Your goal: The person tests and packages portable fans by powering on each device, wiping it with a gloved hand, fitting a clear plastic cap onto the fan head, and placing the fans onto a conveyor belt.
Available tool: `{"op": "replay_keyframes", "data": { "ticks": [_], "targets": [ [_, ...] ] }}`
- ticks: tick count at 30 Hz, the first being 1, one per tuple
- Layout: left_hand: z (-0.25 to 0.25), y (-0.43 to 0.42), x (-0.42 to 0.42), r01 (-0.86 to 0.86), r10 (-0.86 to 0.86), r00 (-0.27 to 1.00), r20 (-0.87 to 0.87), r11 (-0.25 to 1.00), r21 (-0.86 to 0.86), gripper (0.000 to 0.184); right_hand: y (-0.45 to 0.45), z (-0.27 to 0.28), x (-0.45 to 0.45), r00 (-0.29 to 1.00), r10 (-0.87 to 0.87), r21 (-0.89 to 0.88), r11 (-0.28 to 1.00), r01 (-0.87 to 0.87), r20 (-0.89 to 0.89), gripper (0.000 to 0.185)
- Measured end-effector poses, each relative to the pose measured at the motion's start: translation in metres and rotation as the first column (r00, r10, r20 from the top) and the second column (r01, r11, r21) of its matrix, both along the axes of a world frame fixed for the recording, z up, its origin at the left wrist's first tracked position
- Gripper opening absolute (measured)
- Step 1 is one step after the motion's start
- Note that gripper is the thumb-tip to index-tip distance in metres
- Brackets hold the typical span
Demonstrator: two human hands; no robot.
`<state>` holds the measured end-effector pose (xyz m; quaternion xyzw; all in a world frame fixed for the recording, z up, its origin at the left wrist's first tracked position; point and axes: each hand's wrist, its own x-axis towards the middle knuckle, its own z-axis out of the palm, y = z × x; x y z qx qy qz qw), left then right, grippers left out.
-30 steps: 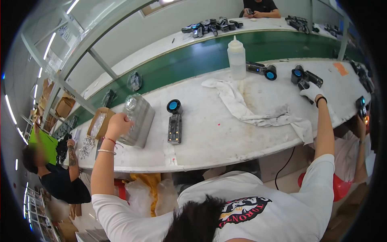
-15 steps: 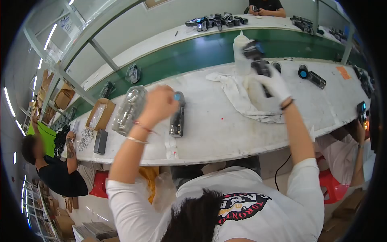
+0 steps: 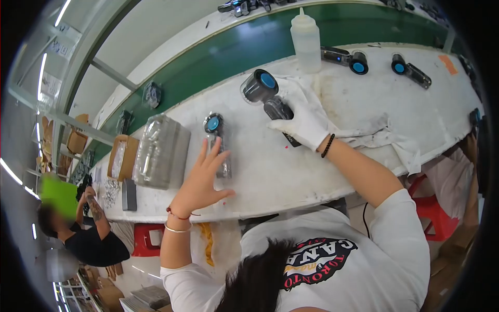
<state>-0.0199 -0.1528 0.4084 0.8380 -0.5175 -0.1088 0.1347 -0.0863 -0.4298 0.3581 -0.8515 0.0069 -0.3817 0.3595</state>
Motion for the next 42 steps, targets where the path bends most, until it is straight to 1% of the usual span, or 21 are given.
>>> {"op": "replay_keyframes", "data": {
  "ticks": [2,3,8,12,16,17,19,21,22,26,29,30,31,33,34,35,37,38,39,40,42],
  "targets": [
    [-0.011,-0.011,0.012,0.094,-0.103,0.987,0.126,0.993,0.075,0.077,0.0,-0.005,0.001,0.91,0.205,0.333,0.94,-0.08,-0.361,0.06],
    [-0.013,-0.017,0.022,0.105,-0.114,0.985,0.127,0.992,0.074,0.077,0.001,-0.013,0.005,0.955,0.211,0.318,0.938,-0.139,-0.206,0.056],
    [-0.033,-0.068,0.142,0.097,-0.101,0.971,0.214,0.995,0.029,0.085,-0.002,-0.022,0.006,0.923,0.225,0.411,0.908,-0.083,-0.311,0.059],
    [-0.033,-0.123,0.219,-0.341,0.284,0.873,0.397,0.937,0.081,0.087,-0.008,-0.018,0.003,0.94,0.197,0.43,0.901,-0.061,-0.277,0.058],
    [-0.048,-0.132,0.221,-0.321,0.381,0.703,0.601,0.923,-0.21,0.072,-0.008,-0.015,0.003,0.941,0.135,0.426,0.905,0.01,-0.309,0.055],
    [-0.053,-0.133,0.206,-0.207,0.333,0.743,0.581,0.939,-0.274,0.064,-0.007,-0.008,0.0,0.954,0.14,0.441,0.898,-0.01,-0.263,0.055],
    [-0.059,-0.134,0.164,0.098,0.071,0.938,0.339,0.884,-0.457,0.057,-0.006,-0.007,-0.002,0.976,0.119,0.366,0.929,-0.045,-0.182,0.054],
    [-0.061,-0.132,0.091,-0.018,-0.042,0.994,-0.102,0.851,-0.524,0.054,-0.006,0.003,-0.003,0.998,-0.005,0.175,0.984,-0.006,0.063,0.047],
    [-0.051,-0.131,0.056,-0.071,-0.132,0.936,-0.326,0.838,-0.542,0.053,-0.004,-0.002,0.001,0.992,-0.025,0.143,0.99,0.006,0.126,0.042],
    [-0.046,-0.121,-0.014,-0.272,-0.298,0.521,-0.8,0.83,-0.486,0.092,0.019,-0.009,-0.003,0.989,0.129,0.56,0.816,-0.145,0.069,0.038],
    [-0.051,-0.122,-0.026,-0.335,-0.305,0.529,-0.792,0.783,-0.525,0.077,0.009,0.003,-0.008,0.991,0.05,0.232,0.97,-0.077,0.12,0.044],
    [-0.055,-0.124,-0.03,-0.37,-0.317,0.502,-0.805,0.762,-0.531,0.074,0.003,0.012,-0.009,0.967,0.012,0.022,1.0,-0.018,0.253,0.047],
    [-0.059,-0.124,-0.033,-0.401,-0.332,0.472,-0.816,0.744,-0.535,0.071,0.01,0.014,-0.015,0.986,0.096,0.372,0.918,-0.139,0.134,0.055],
    [-0.066,-0.122,-0.035,-0.398,-0.335,0.39,-0.858,0.779,-0.485,0.067,0.006,0.005,-0.008,0.993,0.05,0.495,0.863,-0.098,0.108,0.063],
    [-0.066,-0.121,-0.036,-0.379,-0.3,0.323,-0.897,0.828,-0.414,0.066,0.001,0.002,-0.004,0.989,0.05,0.417,0.903,-0.105,0.14,0.054],
    [-0.071,-0.121,-0.037,-0.329,-0.27,0.454,-0.849,0.835,-0.442,0.065,-0.006,0.0,-0.001,0.99,0.046,0.418,0.903,-0.1,0.136,0.054],
    [-0.068,-0.121,-0.042,-0.336,-0.253,0.427,-0.868,0.847,-0.412,0.065,-0.014,-0.001,0.002,0.986,0.103,0.171,0.977,-0.125,0.13,0.039],
    [-0.066,-0.121,-0.042,-0.339,-0.239,0.41,-0.88,0.856,-0.39,0.065,-0.015,-0.004,0.004,0.985,0.114,0.28,0.949,-0.148,0.133,0.03],
    [-0.069,-0.12,-0.04,-0.327,-0.246,0.446,-0.86,0.85,-0.413,0.063,-0.017,-0.006,0.004,0.984,0.114,0.281,0.948,-0.148,0.135,0.03],
    [-0.068,-0.119,-0.039,-0.326,-0.243,0.448,-0.86,0.851,-0.411,0.063,-0.019,-0.008,0.004,0.975,0.194,0.431,0.875,-0.222,0.109,0.031],
    [-0.066,-0.117,-0.036,-0.366,-0.275,0.375,-0.885,0.833,-0.415,0.058,-0.02,-0.008,0.004,0.958,0.269,0.536,0.796,-0.281,0.103,0.033]
  ]
}}
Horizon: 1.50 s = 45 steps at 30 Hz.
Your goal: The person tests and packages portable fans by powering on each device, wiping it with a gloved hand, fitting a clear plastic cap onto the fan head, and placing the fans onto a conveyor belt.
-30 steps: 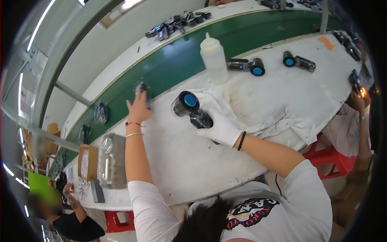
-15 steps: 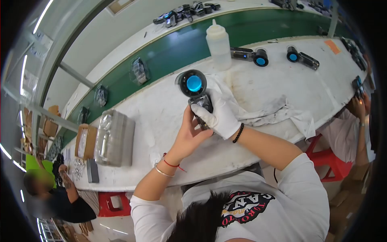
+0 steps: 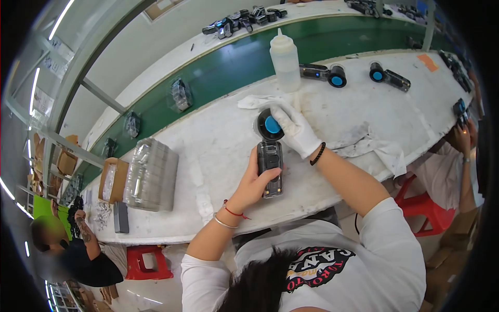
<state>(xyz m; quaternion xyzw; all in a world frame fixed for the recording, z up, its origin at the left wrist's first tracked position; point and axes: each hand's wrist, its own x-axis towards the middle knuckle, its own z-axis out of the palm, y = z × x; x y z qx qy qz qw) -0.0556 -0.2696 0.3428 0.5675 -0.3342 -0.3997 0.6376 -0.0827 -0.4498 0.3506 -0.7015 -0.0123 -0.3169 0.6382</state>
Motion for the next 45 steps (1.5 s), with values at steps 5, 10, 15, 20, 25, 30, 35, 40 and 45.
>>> {"op": "replay_keyframes", "data": {
  "ticks": [5,10,15,20,25,30,35,40,45],
  "targets": [
    [0.007,0.008,0.015,0.145,-0.197,0.84,-0.505,0.979,-0.141,0.051,0.005,0.01,-0.001,0.981,-0.103,-0.342,0.927,0.154,0.164,0.039],
    [0.022,0.015,0.024,-0.018,-0.085,0.803,-0.59,0.986,-0.167,0.06,-0.009,-0.023,0.023,0.99,-0.118,-0.263,0.955,0.134,0.076,0.03],
    [0.033,0.028,0.027,-0.046,-0.094,0.872,-0.48,0.961,-0.272,0.056,-0.012,-0.028,0.028,0.991,-0.121,-0.259,0.957,0.131,0.054,0.03],
    [0.024,0.034,0.037,-0.055,-0.03,0.863,-0.504,0.986,-0.154,0.06,-0.005,-0.005,0.012,0.991,-0.115,-0.502,0.854,0.133,0.066,0.039],
    [0.025,0.036,0.049,-0.049,-0.072,0.833,-0.549,0.978,-0.204,0.058,-0.011,-0.012,0.016,0.996,-0.086,-0.433,0.897,0.086,0.02,0.035],
    [0.035,0.032,0.041,-0.116,0.072,0.946,-0.315,0.985,-0.125,0.051,-0.007,-0.028,0.024,0.998,-0.038,-0.04,0.999,0.036,-0.058,0.046],
    [0.027,0.063,0.043,-0.381,0.381,0.924,0.016,0.923,0.047,0.047,-0.034,0.038,-0.038,0.992,-0.118,-0.107,0.988,0.113,-0.045,0.058],
    [0.003,0.129,0.035,-0.537,0.139,0.745,0.652,0.704,0.464,0.04,-0.183,0.049,-0.098,0.641,-0.764,-0.607,0.545,0.579,-0.074,0.059],
    [0.064,0.162,0.049,-0.672,0.016,-0.522,0.853,0.608,-0.423,0.034,-0.347,-0.015,-0.143,0.144,-0.989,-0.972,0.068,0.227,-0.035,0.061]
  ]
}}
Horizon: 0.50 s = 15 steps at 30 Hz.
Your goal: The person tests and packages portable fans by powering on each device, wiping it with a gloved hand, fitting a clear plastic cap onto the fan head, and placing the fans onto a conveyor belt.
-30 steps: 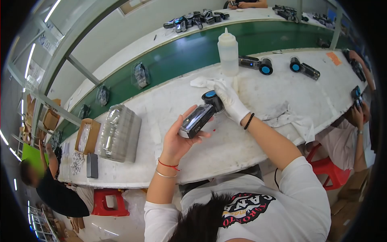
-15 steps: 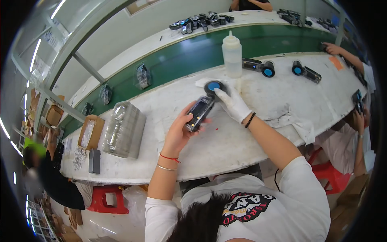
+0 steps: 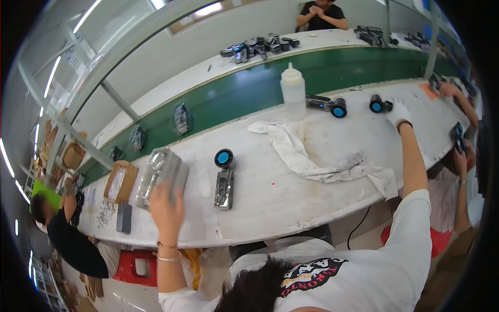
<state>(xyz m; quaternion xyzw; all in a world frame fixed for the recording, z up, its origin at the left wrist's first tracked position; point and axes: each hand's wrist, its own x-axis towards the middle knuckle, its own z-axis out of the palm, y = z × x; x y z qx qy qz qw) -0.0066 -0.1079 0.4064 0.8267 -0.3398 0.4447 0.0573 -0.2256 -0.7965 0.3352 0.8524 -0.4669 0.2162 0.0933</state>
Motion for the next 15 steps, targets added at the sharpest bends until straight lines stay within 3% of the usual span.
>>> {"op": "replay_keyframes", "data": {
  "ticks": [1,3,5,6,8,11,13,15],
  "targets": [
    [0.012,0.004,0.005,-0.06,0.06,0.998,-0.001,0.998,-0.008,0.034,-0.002,0.001,-0.009,0.989,-0.044,0.131,0.989,0.063,-0.143,0.06],
    [0.014,0.023,0.021,-0.133,0.133,0.991,-0.006,0.991,-0.021,0.033,0.015,0.019,-0.012,0.995,-0.007,0.218,0.975,0.029,-0.103,0.058],
    [-0.007,0.044,0.048,-0.098,0.07,0.885,-0.461,0.994,-0.037,0.026,0.025,0.029,-0.005,0.995,-0.005,0.282,0.959,0.032,-0.098,0.056],
    [0.0,0.044,0.049,-0.1,0.072,0.881,-0.467,0.994,-0.035,0.026,0.032,0.031,-0.007,0.995,-0.021,0.354,0.934,0.053,-0.093,0.054],
    [0.024,0.039,0.054,-0.172,0.179,0.676,-0.715,0.982,0.084,0.018,0.048,0.037,-0.011,0.999,-0.022,0.405,0.914,0.03,-0.025,0.055],
    [0.033,0.046,0.079,-0.146,0.197,0.614,-0.765,0.98,0.134,0.017,0.056,0.03,-0.002,0.98,0.068,0.368,0.92,-0.135,0.189,0.056],
    [0.046,0.039,0.085,-0.129,0.261,0.598,-0.758,0.965,0.23,0.018,0.071,0.037,0.011,0.958,0.179,0.326,0.913,-0.246,0.222,0.056],
    [0.047,0.035,0.088,-0.098,0.341,0.628,-0.7,0.926,0.363,0.021,0.1,0.051,0.027,0.858,0.247,0.399,0.803,-0.442,0.451,0.059]
  ]
}}
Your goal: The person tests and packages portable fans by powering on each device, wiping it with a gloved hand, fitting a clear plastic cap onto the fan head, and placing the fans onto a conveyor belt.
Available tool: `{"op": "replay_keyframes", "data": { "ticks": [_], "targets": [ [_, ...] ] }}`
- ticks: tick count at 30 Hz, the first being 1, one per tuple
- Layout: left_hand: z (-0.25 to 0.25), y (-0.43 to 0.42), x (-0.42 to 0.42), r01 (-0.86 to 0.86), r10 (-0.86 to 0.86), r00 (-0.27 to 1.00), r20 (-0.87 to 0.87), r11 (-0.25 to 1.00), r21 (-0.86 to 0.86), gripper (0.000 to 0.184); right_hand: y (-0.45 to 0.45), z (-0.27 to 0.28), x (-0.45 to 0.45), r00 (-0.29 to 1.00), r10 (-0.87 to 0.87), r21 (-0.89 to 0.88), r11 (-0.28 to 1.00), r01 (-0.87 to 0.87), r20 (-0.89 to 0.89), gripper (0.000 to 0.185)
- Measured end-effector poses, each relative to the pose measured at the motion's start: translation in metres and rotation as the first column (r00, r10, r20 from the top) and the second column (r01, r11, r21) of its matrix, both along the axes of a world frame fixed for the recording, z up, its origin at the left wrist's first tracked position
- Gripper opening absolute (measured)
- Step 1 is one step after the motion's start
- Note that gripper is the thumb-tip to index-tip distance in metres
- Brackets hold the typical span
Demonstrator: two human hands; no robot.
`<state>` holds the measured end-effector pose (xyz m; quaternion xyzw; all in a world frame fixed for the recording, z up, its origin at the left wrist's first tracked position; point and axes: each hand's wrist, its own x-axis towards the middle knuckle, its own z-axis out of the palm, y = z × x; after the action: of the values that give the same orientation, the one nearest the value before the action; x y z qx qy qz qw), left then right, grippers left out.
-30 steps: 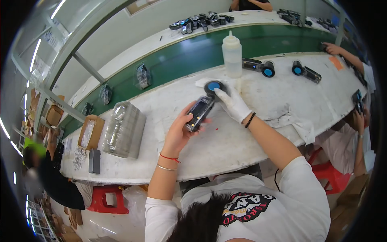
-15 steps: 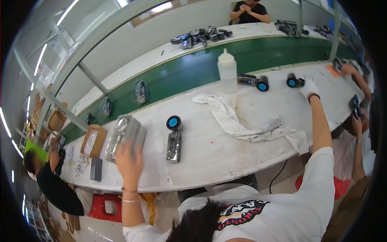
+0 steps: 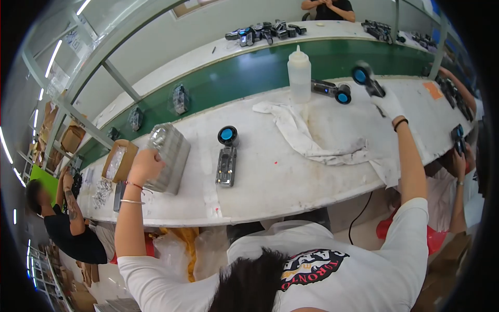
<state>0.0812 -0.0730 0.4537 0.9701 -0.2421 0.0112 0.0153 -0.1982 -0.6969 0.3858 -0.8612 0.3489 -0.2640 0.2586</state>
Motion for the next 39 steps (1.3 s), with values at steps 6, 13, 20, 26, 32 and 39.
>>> {"op": "replay_keyframes", "data": {
  "ticks": [6,13,20,26,32,39],
  "targets": [
    [0.022,-0.018,-0.021,-0.097,0.061,0.978,0.201,0.98,0.174,0.028,0.121,0.038,0.052,0.924,0.329,0.319,0.869,-0.378,0.197,0.049],
    [0.048,-0.053,-0.046,0.26,-0.129,0.699,0.703,0.962,-0.082,0.022,0.23,0.001,0.111,0.721,0.42,0.477,0.551,-0.685,0.551,0.054],
    [-0.037,-0.132,-0.077,0.541,-0.603,0.796,-0.052,0.748,-0.385,0.027,0.275,-0.005,0.095,0.726,0.356,0.513,0.53,-0.676,0.588,0.03],
    [-0.043,-0.106,-0.095,0.607,-0.697,0.68,-0.227,0.709,-0.36,0.066,0.265,-0.025,0.095,0.807,0.401,0.642,0.491,-0.589,0.433,0.04],
    [-0.063,-0.111,-0.087,0.665,-0.672,0.735,-0.091,0.74,-0.1,0.088,0.27,-0.055,0.119,0.757,0.335,0.58,0.494,-0.648,0.561,0.04],
    [-0.093,-0.198,0.074,0.559,-0.541,0.812,0.217,0.829,-0.026,0.08,0.265,-0.06,0.117,0.731,0.412,0.469,0.573,-0.672,0.544,0.034]
  ]
}}
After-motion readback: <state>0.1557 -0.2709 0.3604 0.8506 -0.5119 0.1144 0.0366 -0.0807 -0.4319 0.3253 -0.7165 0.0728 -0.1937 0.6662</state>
